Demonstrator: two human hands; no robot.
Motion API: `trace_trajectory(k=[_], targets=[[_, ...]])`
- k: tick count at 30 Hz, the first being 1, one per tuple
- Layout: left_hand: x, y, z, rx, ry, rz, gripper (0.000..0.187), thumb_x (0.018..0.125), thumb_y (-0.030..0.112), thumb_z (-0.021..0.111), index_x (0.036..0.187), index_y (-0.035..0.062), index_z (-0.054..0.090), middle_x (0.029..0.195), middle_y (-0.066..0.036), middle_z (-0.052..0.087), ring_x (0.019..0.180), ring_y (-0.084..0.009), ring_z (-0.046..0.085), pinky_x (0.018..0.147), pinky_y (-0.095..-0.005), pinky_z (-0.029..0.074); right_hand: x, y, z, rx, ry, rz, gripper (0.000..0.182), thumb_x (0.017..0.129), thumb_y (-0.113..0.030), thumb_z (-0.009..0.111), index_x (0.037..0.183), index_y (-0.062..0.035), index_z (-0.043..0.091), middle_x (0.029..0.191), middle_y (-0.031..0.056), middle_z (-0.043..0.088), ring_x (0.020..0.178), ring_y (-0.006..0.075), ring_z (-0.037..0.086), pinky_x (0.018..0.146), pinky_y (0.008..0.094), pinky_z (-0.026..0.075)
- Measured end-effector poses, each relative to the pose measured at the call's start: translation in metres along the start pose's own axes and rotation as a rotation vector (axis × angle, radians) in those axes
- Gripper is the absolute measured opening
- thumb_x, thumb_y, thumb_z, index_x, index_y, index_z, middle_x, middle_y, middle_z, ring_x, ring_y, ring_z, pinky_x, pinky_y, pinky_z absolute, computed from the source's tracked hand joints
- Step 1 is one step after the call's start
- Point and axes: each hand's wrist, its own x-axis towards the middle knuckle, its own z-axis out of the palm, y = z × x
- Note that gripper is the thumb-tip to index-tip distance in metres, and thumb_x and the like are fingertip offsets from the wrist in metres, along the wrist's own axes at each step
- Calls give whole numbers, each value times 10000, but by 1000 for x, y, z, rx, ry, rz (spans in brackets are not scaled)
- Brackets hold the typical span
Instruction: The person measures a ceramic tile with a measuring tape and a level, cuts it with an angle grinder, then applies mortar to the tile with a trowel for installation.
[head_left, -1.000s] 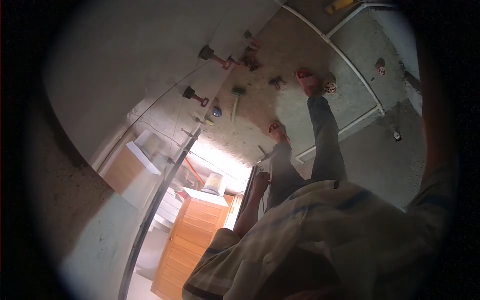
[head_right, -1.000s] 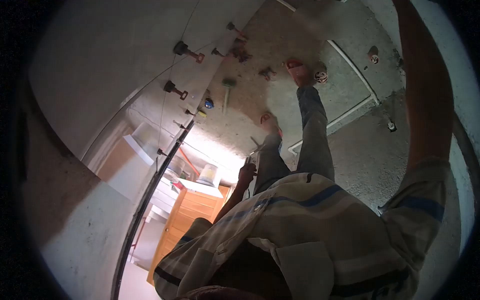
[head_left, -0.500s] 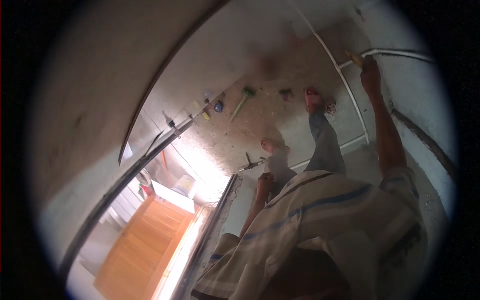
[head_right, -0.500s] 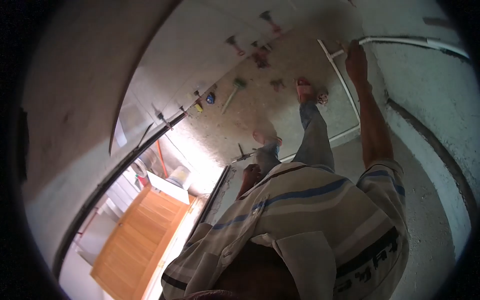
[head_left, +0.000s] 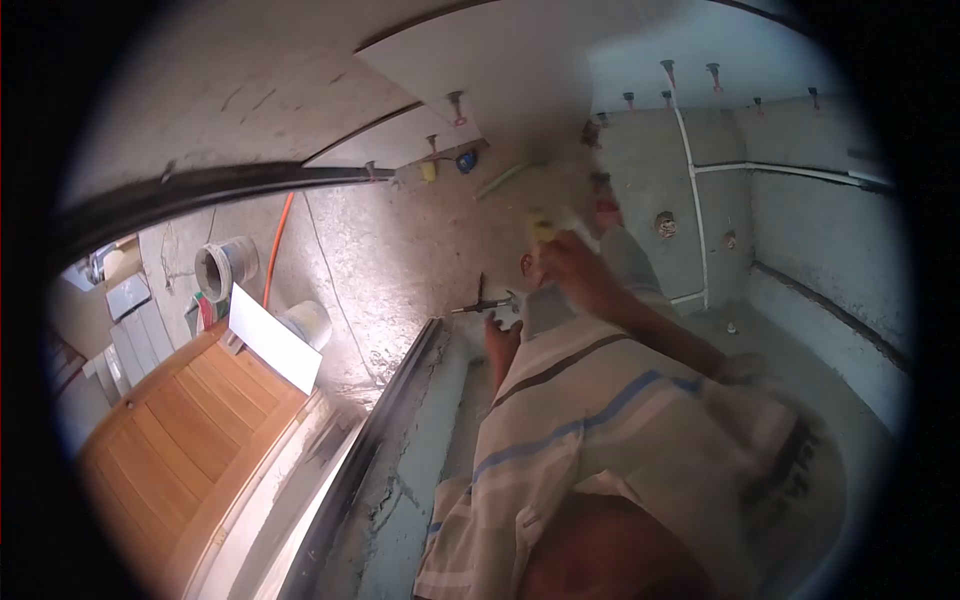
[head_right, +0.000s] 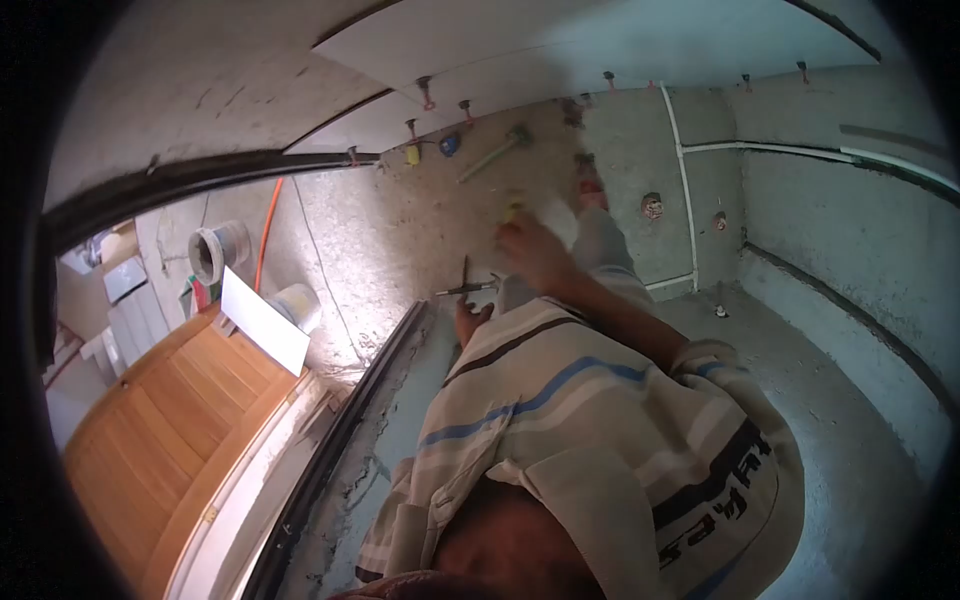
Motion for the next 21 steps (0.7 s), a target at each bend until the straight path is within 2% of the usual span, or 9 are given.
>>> trace_trajectory(k=[2, 4, 5, 7, 8, 10, 17, 20, 21], targets=[[6, -7, -29, 77, 123, 67, 730, 741, 239, 742, 1321, -66, 421, 1174, -234, 555, 944, -249, 633, 820, -368, 500, 11, -34, 46, -20, -82, -60, 284, 715, -79, 649, 988, -68, 570, 1034, 131, 543, 1020, 319, 538, 845, 407, 474], [6, -2, -63, -28, 350, 177, 828, 703, 262, 778, 1358, -39, 370, 1300, -204, 430, 961, -266, 605, 861, -355, 483, 38, -91, 60, -29, -17, -342, 297, 687, -90, 652, 969, -53, 565, 997, 116, 543, 998, 295, 516, 858, 386, 456], [31, -28, -70, -41, 354, 173, 828, 703, 262, 778, 1358, -39, 370, 1300, -204, 430, 961, -266, 605, 861, -355, 483, 51, -115, 65, -34, -27, -350, 297, 687, -90, 652, 969, -53, 565, 997, 116, 543, 998, 295, 516, 858, 386, 456], [96, -102, -71, 629, 843, 447, 844, 697, 218, 788, 1372, -7, 335, 1323, -174, 410, 943, -265, 596, 857, -354, 481, 78, -156, 80, 87, -278, -598, 362, 768, -89, 645, 1116, -51, 555, 1074, 121, 520, 1054, 304, 521, 855, 395, 468], [76, -88, -84, 391, 770, 407, 787, 689, 125, 781, 1340, 25, 349, 1267, -141, 438, 975, -242, 558, 830, -367, 480, 89, -175, 93, 88, -291, -602, 362, 768, -89, 645, 1116, -51, 555, 1074, 121, 520, 1054, 304, 521, 855, 395, 468], [70, -75, -101, 318, 746, 398, 782, 689, 120, 780, 1337, 26, 352, 1263, -140, 440, 978, -242, 555, 830, -367, 479, 114, -210, 118, 321, -382, -605, 375, 759, -67, 653, 1118, -39, 553, 1052, 126, 526, 1036, 304, 525, 860, 388, 468], [96, -22, -169, -155, 662, 292, 745, 689, 92, 771, 1314, 33, 370, 1234, -133, 452, 1001, -243, 537, 827, -369, 475, 201, -332, 151, 506, -701, -687, 339, 723, -63, 704, 1031, -58, 562, 993, 102, 530, 948, 294, 556, 821, 386, 481], [113, -10, -224, -439, 872, 174, 729, 689, 80, 767, 1304, 36, 378, 1222, -131, 457, 1011, -243, 529, 826, -370, 473, 248, -375, 167, 571, -535, -900, 373, 725, -124, 751, 1059, -67, 596, 931, 108, 561, 884, 274, 579, 731, 393, 493], [120, -8, -246, -551, 984, 134, 724, 689, 75, 766, 1301, 36, 381, 1217, -130, 459, 1014, -243, 527, 826, -371, 472, 262, -390, 168, 569, -616, -845, 384, 728, -140, 761, 1071, -65, 606, 901, 106, 569, 836, 270, 585, 709, 385, 492]])
